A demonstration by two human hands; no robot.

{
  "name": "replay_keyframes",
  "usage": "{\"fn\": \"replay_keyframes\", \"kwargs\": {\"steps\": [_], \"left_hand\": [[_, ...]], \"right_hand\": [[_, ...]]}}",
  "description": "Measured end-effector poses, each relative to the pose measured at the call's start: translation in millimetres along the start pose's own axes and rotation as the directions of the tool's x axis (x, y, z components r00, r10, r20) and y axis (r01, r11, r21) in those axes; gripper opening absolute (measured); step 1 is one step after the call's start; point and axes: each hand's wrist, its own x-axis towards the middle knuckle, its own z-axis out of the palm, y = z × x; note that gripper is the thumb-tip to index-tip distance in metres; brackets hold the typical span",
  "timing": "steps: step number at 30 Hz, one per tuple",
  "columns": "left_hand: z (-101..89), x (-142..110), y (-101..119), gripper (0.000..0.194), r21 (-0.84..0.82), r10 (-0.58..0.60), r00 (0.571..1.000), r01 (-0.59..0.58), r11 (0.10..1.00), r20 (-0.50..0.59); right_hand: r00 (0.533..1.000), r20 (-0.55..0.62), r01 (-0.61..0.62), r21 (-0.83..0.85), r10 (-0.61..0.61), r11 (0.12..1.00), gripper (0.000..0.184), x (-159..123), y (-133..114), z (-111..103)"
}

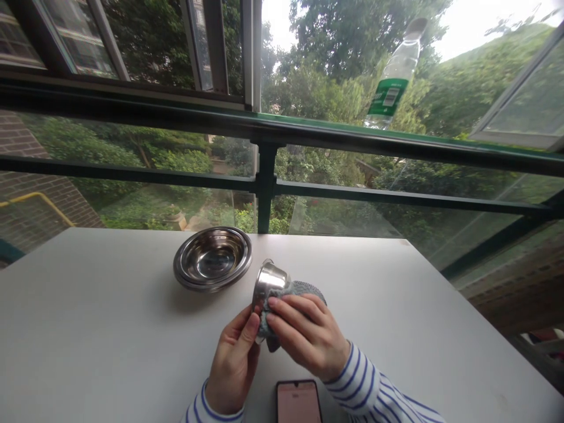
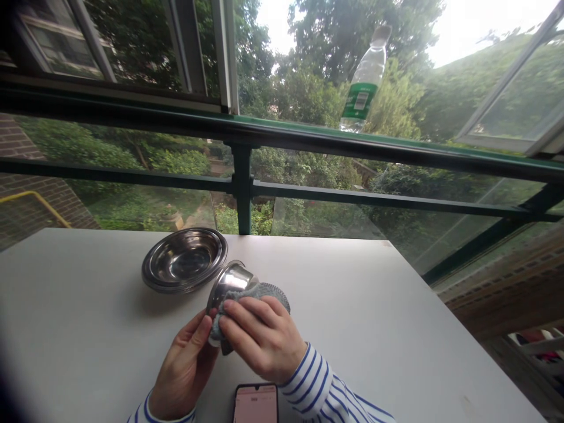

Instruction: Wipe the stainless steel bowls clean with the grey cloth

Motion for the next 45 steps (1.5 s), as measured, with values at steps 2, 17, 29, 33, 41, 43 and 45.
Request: {"fn": "replay_keyframes", "kwargs": {"steps": [2, 17, 29, 33, 41, 43, 45], "left_hand": [[-1.3, 0.1, -2.9, 0.020, 0.034, 0.003, 0.998, -0.005, 0.999, 0.055], [-10.2, -2.3, -4.6, 0.025, 0.122, -0.009, 0.987, -0.011, 0.992, 0.160], [-16.1, -1.4, -4.5, 0.024, 0.140, 0.007, 0.990, -0.027, 0.990, 0.141], [-12.7, -1.0, -2.2, 0.022, 0.121, -0.027, 0.978, 0.002, 0.993, 0.207], [-10.9, -2.6, 3.3, 0.016, 0.034, -0.020, 0.982, 0.014, 0.999, 0.190], [-9.1, -3.2, 2.2, 0.018, 0.043, -0.035, 0.979, 0.027, 0.999, 0.203], [-7.5, -3.3, 0.6, 0.020, 0.057, -0.048, 0.978, 0.038, 0.998, 0.203]], "right_hand": [[0.987, -0.041, -0.149, 0.074, 0.153, 0.986, 0.033, 0.4, 4.5, 0.0], [0.954, -0.009, -0.293, 0.167, 0.299, 0.941, 0.030, 14.7, -4.7, -9.5], [0.965, -0.036, -0.249, 0.185, 0.259, 0.951, 0.031, 14.8, -9.3, -7.1], [0.857, -0.040, -0.472, 0.336, 0.514, 0.815, 0.029, 12.0, 5.1, -6.3], [0.719, 0.013, -0.618, 0.467, 0.694, 0.632, 0.026, 6.9, 14.9, -3.9], [0.810, -0.018, -0.534, 0.390, 0.586, 0.750, 0.028, 10.1, 7.3, -8.0], [0.901, -0.008, -0.412, 0.293, 0.433, 0.863, 0.031, 13.0, 0.1, -11.2]]}}
